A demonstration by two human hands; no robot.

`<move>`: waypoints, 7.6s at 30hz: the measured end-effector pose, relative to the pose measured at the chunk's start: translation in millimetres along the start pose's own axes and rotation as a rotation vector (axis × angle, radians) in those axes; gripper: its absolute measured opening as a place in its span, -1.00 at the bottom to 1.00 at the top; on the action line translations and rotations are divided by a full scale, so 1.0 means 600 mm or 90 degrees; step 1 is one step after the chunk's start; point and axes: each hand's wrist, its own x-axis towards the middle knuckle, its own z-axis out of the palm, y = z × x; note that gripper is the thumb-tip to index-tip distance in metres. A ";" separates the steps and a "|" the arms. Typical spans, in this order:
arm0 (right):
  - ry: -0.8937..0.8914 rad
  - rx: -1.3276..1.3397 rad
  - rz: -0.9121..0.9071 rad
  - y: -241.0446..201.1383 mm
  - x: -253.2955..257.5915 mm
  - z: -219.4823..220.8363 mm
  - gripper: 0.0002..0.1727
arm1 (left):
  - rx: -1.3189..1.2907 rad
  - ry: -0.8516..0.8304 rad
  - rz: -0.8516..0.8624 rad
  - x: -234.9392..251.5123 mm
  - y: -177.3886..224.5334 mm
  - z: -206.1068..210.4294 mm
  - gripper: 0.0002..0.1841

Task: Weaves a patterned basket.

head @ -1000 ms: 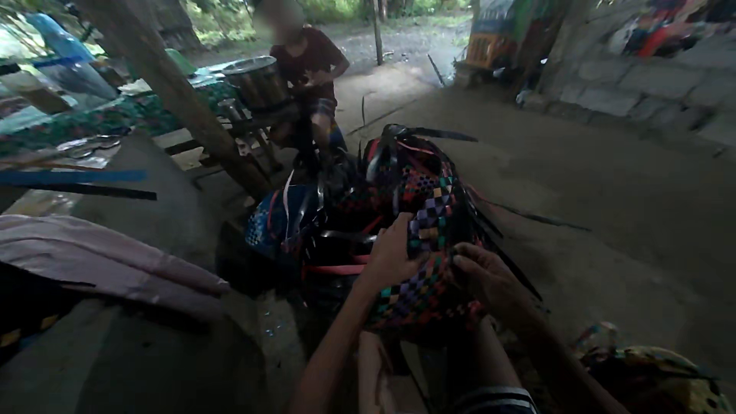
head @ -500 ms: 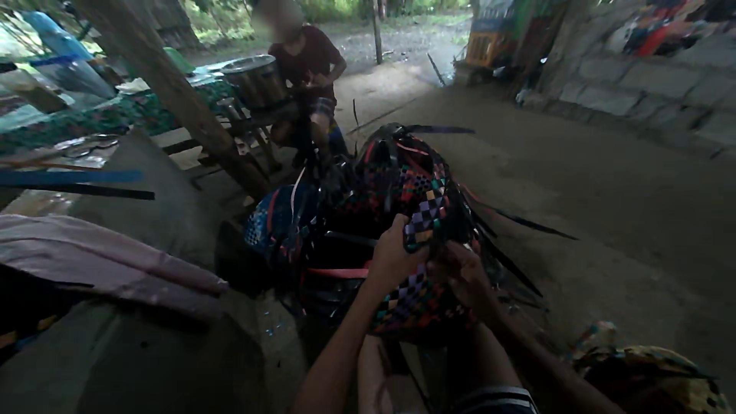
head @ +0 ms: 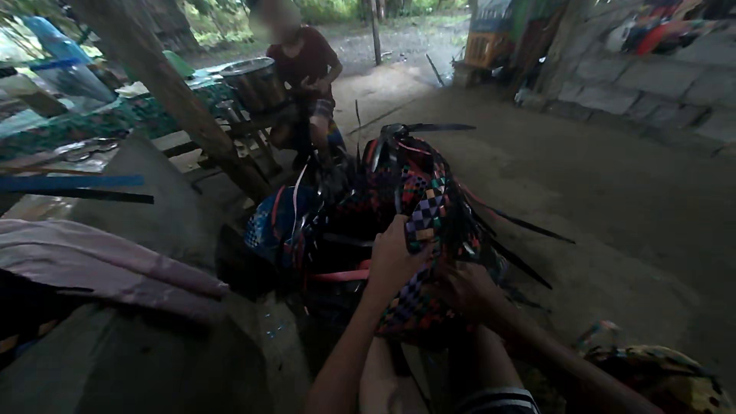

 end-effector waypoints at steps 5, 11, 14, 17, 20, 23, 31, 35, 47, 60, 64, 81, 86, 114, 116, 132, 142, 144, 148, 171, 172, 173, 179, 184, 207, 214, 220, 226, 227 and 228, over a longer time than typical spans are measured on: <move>0.035 -0.051 -0.070 -0.026 -0.028 0.023 -0.73 | 0.091 0.021 0.010 -0.012 0.030 0.007 -0.29; 0.083 0.009 -0.097 -0.029 -0.081 0.028 -0.75 | 0.100 0.077 0.098 -0.046 0.054 0.015 -0.34; 0.159 0.031 -0.116 -0.038 -0.095 0.020 -0.79 | 0.142 0.191 0.214 -0.051 0.073 0.007 -0.41; 0.214 0.031 -0.153 -0.053 -0.114 0.019 -0.85 | 0.167 0.278 0.300 -0.051 0.097 0.000 -0.47; 0.248 0.051 -0.167 -0.065 -0.132 0.008 -0.85 | 0.176 0.305 0.321 -0.061 0.122 -0.013 -0.45; 0.303 0.053 -0.200 -0.059 -0.142 0.000 -0.78 | 0.172 0.332 0.327 -0.080 0.142 -0.032 -0.43; 0.249 0.101 -0.145 -0.082 -0.174 -0.033 -0.79 | 0.190 0.156 0.229 -0.104 0.176 0.007 -0.43; 0.271 0.140 -0.181 -0.061 -0.179 -0.027 -0.75 | 0.189 0.209 0.214 -0.100 0.156 0.033 -0.42; 0.154 0.276 -0.175 -0.052 -0.140 -0.032 -0.76 | 0.230 0.347 0.257 -0.112 0.115 0.021 -0.47; 0.159 0.461 -0.375 -0.068 -0.102 -0.060 -0.69 | 0.024 0.185 0.039 -0.105 0.066 0.008 -0.37; 0.234 0.461 -0.277 -0.063 -0.070 -0.074 -0.67 | -0.128 0.402 0.127 -0.085 0.024 0.013 -0.72; -0.154 0.319 0.029 -0.033 -0.015 -0.031 -0.60 | 0.105 0.333 0.396 -0.093 -0.029 0.015 -0.86; -0.089 0.609 -0.003 -0.044 -0.058 -0.022 -0.58 | 0.164 0.321 0.112 -0.103 -0.006 0.003 -0.56; -0.125 0.506 -0.163 -0.009 0.118 -0.163 -0.81 | 0.160 0.413 0.191 -0.099 0.018 0.068 -0.73; -0.168 0.493 -0.151 -0.014 0.114 -0.159 -0.84 | 0.175 0.416 0.181 -0.101 0.021 0.070 -0.76; -0.142 0.404 -0.039 -0.047 0.128 -0.187 -0.80 | 0.155 0.273 0.143 -0.113 0.035 0.059 -0.71; -0.134 0.421 -0.037 -0.049 0.127 -0.172 -0.79 | 0.165 0.351 0.192 -0.109 0.025 0.072 -0.76; -0.107 0.426 -0.031 -0.052 0.129 -0.176 -0.75 | 0.156 0.345 0.192 -0.111 0.026 0.073 -0.75; -0.197 0.348 0.001 -0.064 0.134 -0.184 -0.73 | 0.167 0.349 0.193 -0.111 0.027 0.073 -0.72; -0.123 0.340 -0.017 -0.077 0.129 -0.193 -0.70 | 0.187 0.367 0.153 -0.099 0.028 0.079 -0.71; -0.158 0.303 -0.022 -0.078 0.129 -0.193 -0.66 | 0.186 0.345 0.139 -0.101 0.032 0.077 -0.73; -0.191 0.268 -0.036 -0.079 0.130 -0.191 -0.65 | 0.179 0.315 0.121 -0.105 0.037 0.072 -0.73; -0.239 0.175 -0.143 -0.080 0.123 -0.188 -0.72 | 0.209 0.293 0.157 -0.112 0.036 0.068 -0.61; -0.178 0.114 -0.243 -0.072 0.107 -0.171 -0.78 | 0.103 0.213 0.139 -0.121 0.023 0.049 -0.60; -0.103 0.708 0.088 -0.017 -0.110 -0.009 -0.75 | 0.024 0.238 0.198 -0.069 -0.026 0.016 -0.69; 0.128 0.499 -0.132 -0.051 -0.041 -0.103 -0.78 | -0.046 0.295 0.202 -0.080 -0.011 0.038 -0.66; 0.117 0.323 -0.163 -0.052 -0.003 -0.103 -0.83 | -0.135 0.304 0.170 -0.086 -0.009 0.033 -0.69; 0.176 0.304 -0.123 -0.050 0.000 -0.067 -0.79 | -0.115 0.289 0.134 -0.094 -0.006 0.033 -0.71; 0.163 0.307 -0.114 -0.049 -0.001 -0.065 -0.81 | -0.112 0.291 0.127 -0.094 -0.009 0.032 -0.70; 0.147 0.307 -0.105 -0.048 -0.002 -0.068 -0.82 | -0.120 0.293 0.122 -0.093 -0.011 0.031 -0.69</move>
